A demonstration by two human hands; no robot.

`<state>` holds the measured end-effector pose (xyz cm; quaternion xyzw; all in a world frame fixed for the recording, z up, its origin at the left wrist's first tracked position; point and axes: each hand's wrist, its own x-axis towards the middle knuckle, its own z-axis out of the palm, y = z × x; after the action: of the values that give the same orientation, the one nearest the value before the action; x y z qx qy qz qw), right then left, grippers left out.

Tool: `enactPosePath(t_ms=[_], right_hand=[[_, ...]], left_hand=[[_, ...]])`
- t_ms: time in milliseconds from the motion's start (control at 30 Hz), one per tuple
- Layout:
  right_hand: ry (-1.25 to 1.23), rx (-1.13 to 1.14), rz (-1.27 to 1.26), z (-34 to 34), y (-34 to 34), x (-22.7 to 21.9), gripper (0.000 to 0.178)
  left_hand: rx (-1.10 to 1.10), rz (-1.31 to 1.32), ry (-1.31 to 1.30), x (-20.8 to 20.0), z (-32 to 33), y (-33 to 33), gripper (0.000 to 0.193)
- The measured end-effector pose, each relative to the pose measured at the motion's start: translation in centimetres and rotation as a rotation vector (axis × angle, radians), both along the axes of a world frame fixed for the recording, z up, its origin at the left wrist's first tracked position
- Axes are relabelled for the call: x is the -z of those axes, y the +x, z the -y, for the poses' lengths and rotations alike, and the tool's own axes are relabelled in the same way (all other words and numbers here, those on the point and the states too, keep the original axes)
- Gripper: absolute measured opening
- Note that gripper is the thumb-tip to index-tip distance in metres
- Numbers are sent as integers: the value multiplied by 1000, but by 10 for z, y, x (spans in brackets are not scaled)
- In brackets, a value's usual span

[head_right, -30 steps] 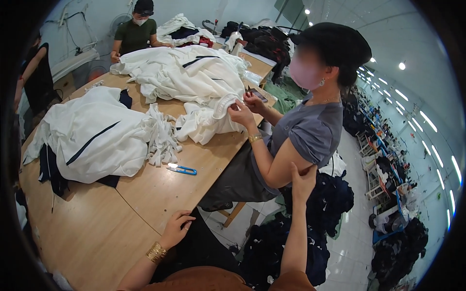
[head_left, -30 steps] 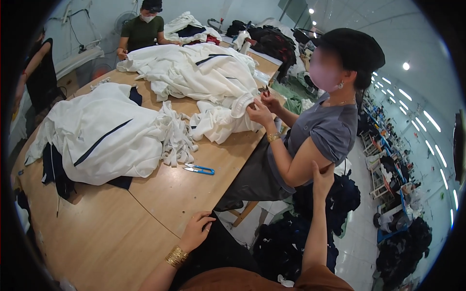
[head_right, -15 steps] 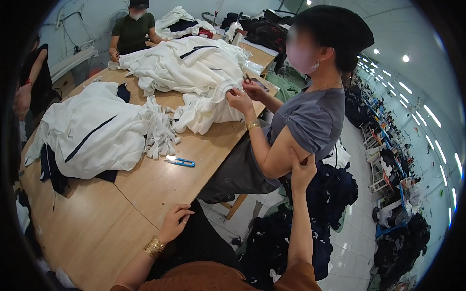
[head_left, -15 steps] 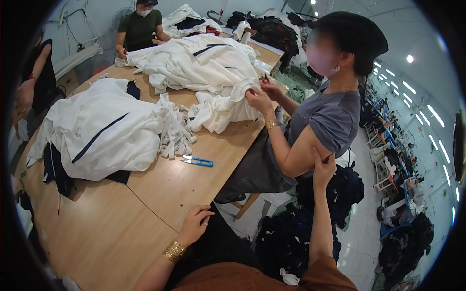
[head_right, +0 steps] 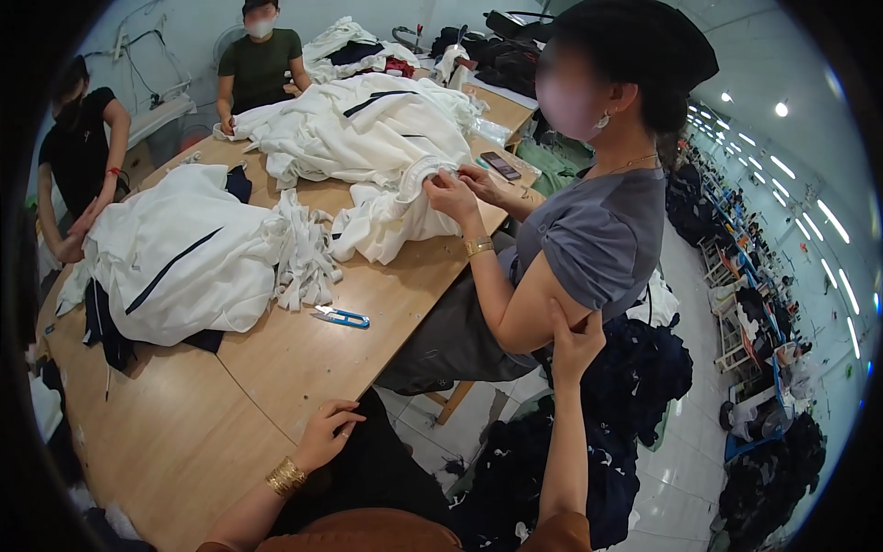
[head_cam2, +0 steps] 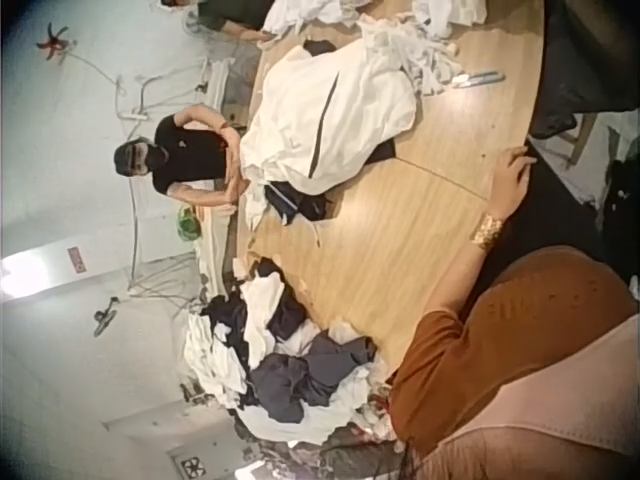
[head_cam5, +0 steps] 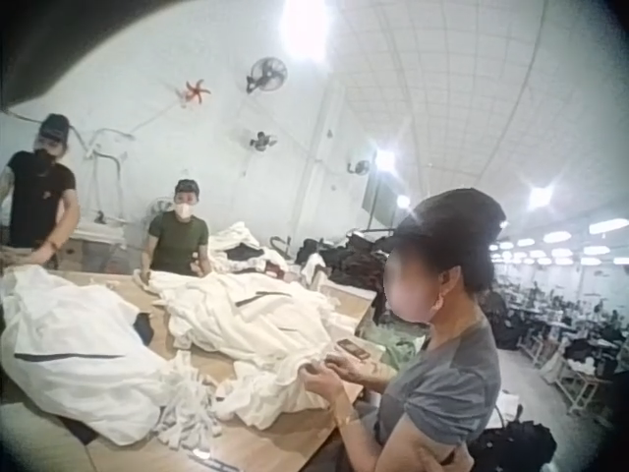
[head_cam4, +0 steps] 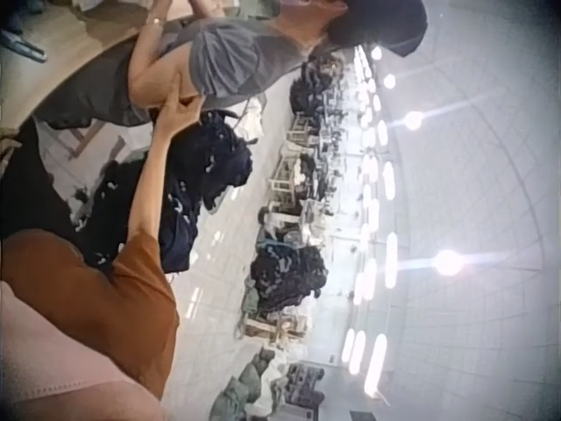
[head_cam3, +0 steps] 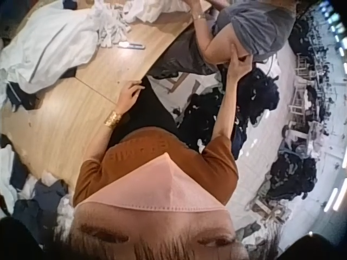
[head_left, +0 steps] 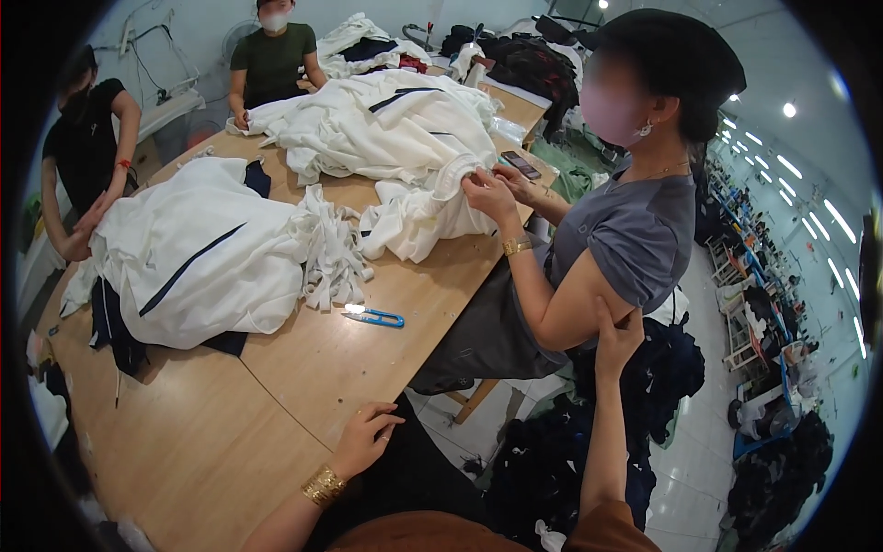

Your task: Inspecting and trimming loose threads from white athletic shorts on a factory floor using thread nippers.

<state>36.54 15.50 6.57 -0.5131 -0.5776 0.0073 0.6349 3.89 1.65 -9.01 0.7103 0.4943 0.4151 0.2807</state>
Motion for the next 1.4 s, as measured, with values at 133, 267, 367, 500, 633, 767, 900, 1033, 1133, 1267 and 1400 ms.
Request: enactPosePath(t_ms=[133, 267, 367, 500, 633, 767, 900, 1033, 1133, 1267, 1400], right_hand=[[5, -43, -87, 6, 7, 17, 46], [-126, 181, 5, 8, 3, 40, 48], [-112, 185, 46, 0, 13, 40, 40], [-98, 89, -16, -5, 21, 46, 36], [-166, 152, 55, -1, 30, 50, 41], [-32, 99, -151, 0, 15, 66, 51], [31, 35, -295, -8, -13, 66, 67], [105, 139, -345, -17, -32, 61, 71], [172, 204, -362, -27, -27, 65, 63], [233, 193, -296, -27, -19, 63, 41], [256, 180, -291, -25, -10, 62, 32]], left_hand=[[5, 1, -6, -3, -1, 0, 18], [4, -18, -3, -2, -2, 3, 18], [11, -29, -7, -3, -3, 4, 19], [-7, -43, -32, -5, -4, 8, 20], [1, -33, -60, -8, -4, 12, 20], [-32, -47, -48, -9, -2, 10, 19], [-38, -57, -53, -11, -2, 12, 18], [-40, -62, -46, -13, -3, 13, 18], [-17, -65, -6, -15, -4, 17, 19], [135, 46, -63, -45, -25, 44, 19], [347, 46, 331, -120, -86, 98, 22]])
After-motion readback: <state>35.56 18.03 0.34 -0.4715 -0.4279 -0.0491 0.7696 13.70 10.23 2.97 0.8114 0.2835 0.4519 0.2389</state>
